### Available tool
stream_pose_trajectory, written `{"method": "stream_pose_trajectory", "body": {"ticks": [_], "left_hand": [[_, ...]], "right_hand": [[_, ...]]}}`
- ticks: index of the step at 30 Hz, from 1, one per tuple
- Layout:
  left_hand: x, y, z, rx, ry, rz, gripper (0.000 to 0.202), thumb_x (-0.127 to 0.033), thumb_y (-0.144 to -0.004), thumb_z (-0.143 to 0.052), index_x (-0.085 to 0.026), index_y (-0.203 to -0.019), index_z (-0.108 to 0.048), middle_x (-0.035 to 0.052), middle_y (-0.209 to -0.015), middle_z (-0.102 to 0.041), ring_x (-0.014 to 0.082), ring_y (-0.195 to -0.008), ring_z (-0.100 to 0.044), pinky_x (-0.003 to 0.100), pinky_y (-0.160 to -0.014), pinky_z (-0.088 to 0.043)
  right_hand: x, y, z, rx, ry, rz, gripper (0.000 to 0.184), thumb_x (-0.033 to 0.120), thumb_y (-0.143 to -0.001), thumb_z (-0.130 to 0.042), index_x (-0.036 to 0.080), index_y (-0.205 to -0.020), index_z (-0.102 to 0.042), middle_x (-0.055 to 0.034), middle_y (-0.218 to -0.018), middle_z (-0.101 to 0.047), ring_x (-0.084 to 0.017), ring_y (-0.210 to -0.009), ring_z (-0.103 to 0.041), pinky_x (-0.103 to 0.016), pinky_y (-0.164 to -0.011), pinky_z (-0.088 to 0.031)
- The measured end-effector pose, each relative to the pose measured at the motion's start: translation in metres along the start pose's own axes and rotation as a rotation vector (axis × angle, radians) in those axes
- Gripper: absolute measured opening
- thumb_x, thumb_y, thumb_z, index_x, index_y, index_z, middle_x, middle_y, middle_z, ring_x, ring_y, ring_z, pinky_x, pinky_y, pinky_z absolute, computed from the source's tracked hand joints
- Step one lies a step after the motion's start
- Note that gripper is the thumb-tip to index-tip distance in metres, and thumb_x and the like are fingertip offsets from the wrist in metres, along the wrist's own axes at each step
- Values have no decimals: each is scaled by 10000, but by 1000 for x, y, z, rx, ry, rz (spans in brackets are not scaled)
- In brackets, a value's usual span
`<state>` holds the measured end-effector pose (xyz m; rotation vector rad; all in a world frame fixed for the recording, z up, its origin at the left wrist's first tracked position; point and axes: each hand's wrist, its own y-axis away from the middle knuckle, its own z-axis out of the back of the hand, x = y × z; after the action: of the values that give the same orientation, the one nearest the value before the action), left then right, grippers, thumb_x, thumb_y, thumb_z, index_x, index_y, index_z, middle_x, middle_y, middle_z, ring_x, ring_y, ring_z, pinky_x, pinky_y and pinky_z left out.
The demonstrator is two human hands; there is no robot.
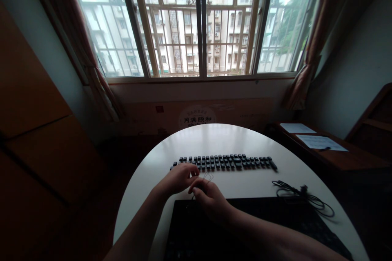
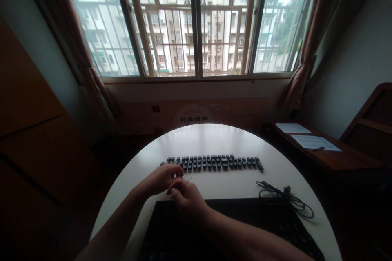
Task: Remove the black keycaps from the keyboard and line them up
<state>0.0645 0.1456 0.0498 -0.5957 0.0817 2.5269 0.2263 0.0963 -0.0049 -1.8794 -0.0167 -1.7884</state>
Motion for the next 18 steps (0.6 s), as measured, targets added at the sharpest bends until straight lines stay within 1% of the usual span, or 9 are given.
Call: {"method": "stream_pose_trajectory", "body": {"ticks": [6,13,18], "left_hand": [[4,-1,-2,5,15,-13,165,-263,-813,-599,-203,-900,-726,21,-853,-704,166,-758,-616,235,-653,-416],[-4,0,2,16,1,10,142,-244,-795,-628,-198,-890,-724,20,-863,-711,166,-754,-620,241,-672,-424],[3,-1,-2,-12,-2,-19,142,-268,-818,-609,-203,-878,-720,18,-854,-703,164,-755,-616,236,-656,-423]], "right_hand": [[2,0,0,3,6,19,107,193,-845,-532,180,-815,-634,-17,-775,-597,-169,-743,-553,-272,-697,-451],[0,0,0,4,-25,2,102,188,-845,-535,175,-827,-635,-8,-757,-593,-159,-712,-545,-267,-683,-441],[0,1,0,-6,-30,5,101,198,-848,-542,174,-818,-636,-5,-740,-586,-154,-699,-538,-267,-682,-436]]}}
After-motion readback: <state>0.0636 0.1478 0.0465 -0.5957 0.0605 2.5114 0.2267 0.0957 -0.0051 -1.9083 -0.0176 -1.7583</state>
